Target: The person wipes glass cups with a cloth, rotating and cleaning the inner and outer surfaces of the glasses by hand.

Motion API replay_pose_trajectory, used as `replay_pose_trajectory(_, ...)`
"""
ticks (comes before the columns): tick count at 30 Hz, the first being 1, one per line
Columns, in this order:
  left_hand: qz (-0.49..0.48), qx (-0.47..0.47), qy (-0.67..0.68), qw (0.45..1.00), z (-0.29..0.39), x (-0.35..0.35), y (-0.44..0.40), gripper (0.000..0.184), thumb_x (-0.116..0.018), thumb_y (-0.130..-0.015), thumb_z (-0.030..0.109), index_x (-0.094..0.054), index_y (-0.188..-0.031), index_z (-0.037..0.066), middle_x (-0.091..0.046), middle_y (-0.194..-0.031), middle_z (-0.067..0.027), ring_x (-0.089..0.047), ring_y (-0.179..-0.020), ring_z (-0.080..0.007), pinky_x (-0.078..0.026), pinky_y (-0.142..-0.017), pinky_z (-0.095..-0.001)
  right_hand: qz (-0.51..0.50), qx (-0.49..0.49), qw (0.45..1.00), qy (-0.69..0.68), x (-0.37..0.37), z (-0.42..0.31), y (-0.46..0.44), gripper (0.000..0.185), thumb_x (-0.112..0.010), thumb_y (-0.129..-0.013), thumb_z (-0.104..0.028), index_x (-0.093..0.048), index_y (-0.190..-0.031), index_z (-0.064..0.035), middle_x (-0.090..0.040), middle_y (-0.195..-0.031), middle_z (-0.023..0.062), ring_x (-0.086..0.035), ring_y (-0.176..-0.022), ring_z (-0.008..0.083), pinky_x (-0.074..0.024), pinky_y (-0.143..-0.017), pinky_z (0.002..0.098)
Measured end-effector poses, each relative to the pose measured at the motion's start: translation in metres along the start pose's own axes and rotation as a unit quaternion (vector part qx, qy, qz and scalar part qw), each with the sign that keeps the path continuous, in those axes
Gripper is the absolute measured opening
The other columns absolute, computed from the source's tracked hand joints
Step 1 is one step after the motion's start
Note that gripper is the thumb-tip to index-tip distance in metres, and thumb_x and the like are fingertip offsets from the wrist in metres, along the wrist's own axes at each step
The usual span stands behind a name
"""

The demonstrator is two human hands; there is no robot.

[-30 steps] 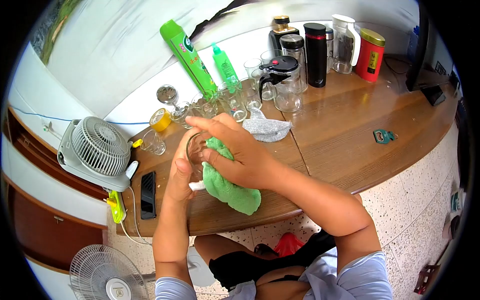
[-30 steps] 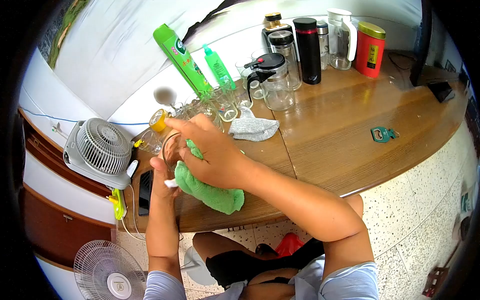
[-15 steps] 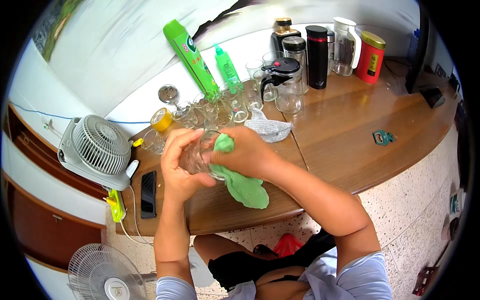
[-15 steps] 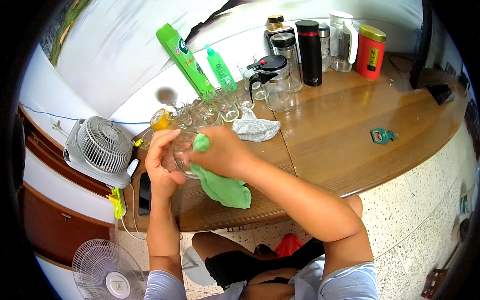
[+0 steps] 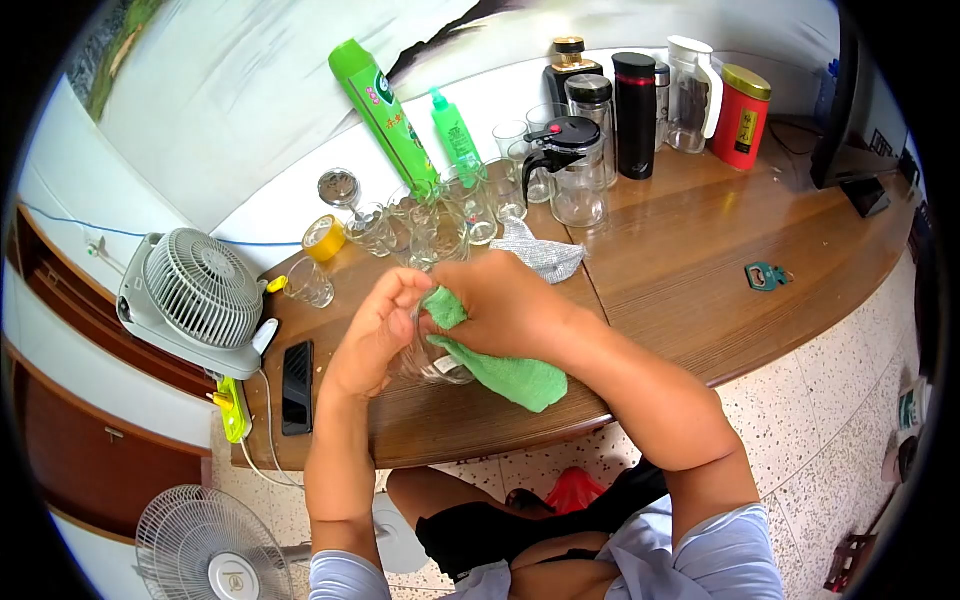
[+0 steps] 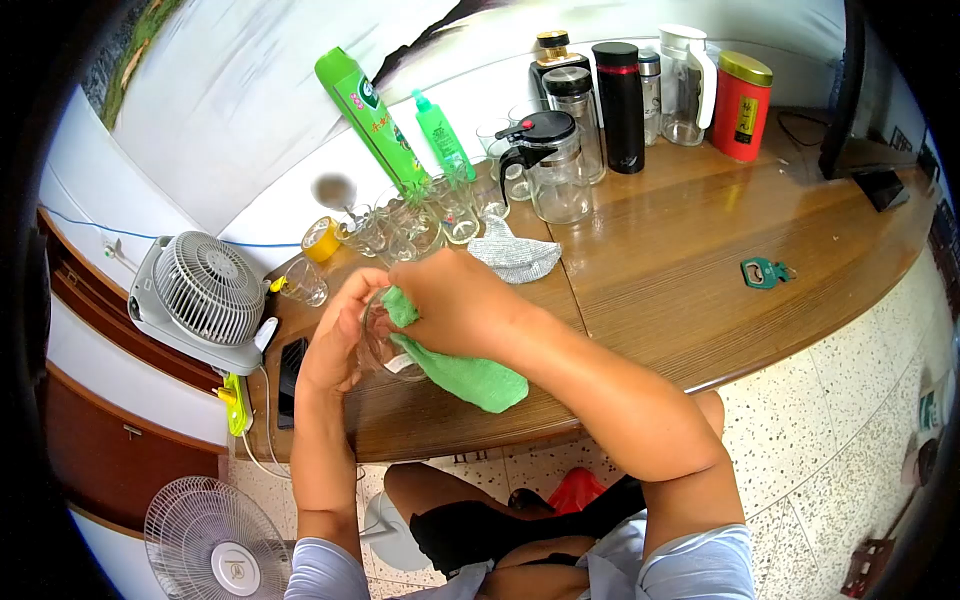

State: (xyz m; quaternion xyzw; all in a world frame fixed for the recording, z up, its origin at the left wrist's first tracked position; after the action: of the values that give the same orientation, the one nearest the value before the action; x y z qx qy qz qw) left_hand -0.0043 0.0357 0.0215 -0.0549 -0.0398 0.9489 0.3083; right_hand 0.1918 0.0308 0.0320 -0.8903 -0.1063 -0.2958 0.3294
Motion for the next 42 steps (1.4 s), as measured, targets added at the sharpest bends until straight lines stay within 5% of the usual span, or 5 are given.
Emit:
replay_pose_trajectory(7,0.130,-0.189,-0.148,0.962,0.004,0.006,-0.007,0.074,-0.078,-0.093,0.061,-0.059,-0.133,0.002,-0.058,-0.135,-0.0105,-0.060,-0.122,-0.0215,-0.049,-0.107,-0.0374,0.055,-0.095,0.984,-0.140,-0.005,0.008,-0.004,0.028,-0.083,-0.089,-0.028,-0.074,-0.093,-0.0017,-0.075,-0.089,0.0205,-0.075,-0.089,0.0384,-0.0580,-0.076,0.0427)
replay_pose_trajectory(12,0.175,-0.418,-0.528,0.718,0.022,-0.022,0.003,0.101,-0.089,-0.067,0.069,-0.062,-0.134,-0.002,-0.061,-0.125,-0.0173,-0.062,-0.113,-0.0285,-0.053,-0.094,-0.0390,0.016,-0.157,0.951,-0.266,-0.018,0.022,-0.005,0.029,-0.083,-0.092,-0.030,-0.075,-0.095,-0.0018,-0.076,-0.088,0.0197,-0.075,-0.085,0.0331,-0.0563,-0.074,0.0408)
replay_pose_trajectory(20,0.087,-0.156,-0.193,0.965,0.003,0.001,0.000,0.088,-0.073,-0.087,0.074,-0.061,-0.135,0.002,-0.066,-0.113,-0.0074,-0.067,-0.099,-0.0170,-0.054,-0.083,-0.0300,0.032,-0.028,0.998,-0.041,-0.005,0.004,-0.002,0.029,-0.087,-0.084,-0.029,-0.075,-0.098,-0.0063,-0.075,-0.086,0.0192,-0.075,-0.085,0.0388,-0.0584,-0.074,0.0455)
replay_pose_trajectory(27,-0.014,0.153,-0.114,0.982,-0.013,0.007,0.004,0.109,-0.044,-0.087,0.094,-0.053,-0.146,0.002,-0.070,-0.118,-0.0124,-0.072,-0.076,-0.0188,-0.052,-0.045,-0.0278,-0.010,0.085,0.986,0.143,0.005,-0.008,0.002,0.037,-0.091,-0.074,-0.031,-0.071,-0.098,-0.0124,-0.075,-0.082,0.0112,-0.074,-0.080,0.0353,-0.0577,-0.069,0.0469)
replay_pose_trajectory(42,-0.096,0.013,0.071,0.993,-0.009,-0.023,0.013,0.123,-0.054,-0.072,0.102,-0.046,-0.145,0.003,-0.072,-0.103,-0.0231,-0.075,-0.080,-0.0306,-0.062,-0.055,-0.0397,0.329,0.040,0.929,-0.163,0.032,-0.016,0.005,0.040,-0.083,-0.094,-0.040,-0.064,-0.082,-0.0075,-0.071,-0.073,0.0072,-0.067,-0.061,0.0181,-0.0529,-0.058,0.0335)
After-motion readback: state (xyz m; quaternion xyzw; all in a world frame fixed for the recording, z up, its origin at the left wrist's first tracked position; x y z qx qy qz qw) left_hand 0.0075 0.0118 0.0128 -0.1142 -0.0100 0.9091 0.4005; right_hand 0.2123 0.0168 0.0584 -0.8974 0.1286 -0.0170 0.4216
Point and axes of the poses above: each hand's wrist, its own y-axis away from the middle knuckle, its own x-axis out of the back of the hand, z = x × y, the point moved 3 cm from there along -y, towards the middle knuckle
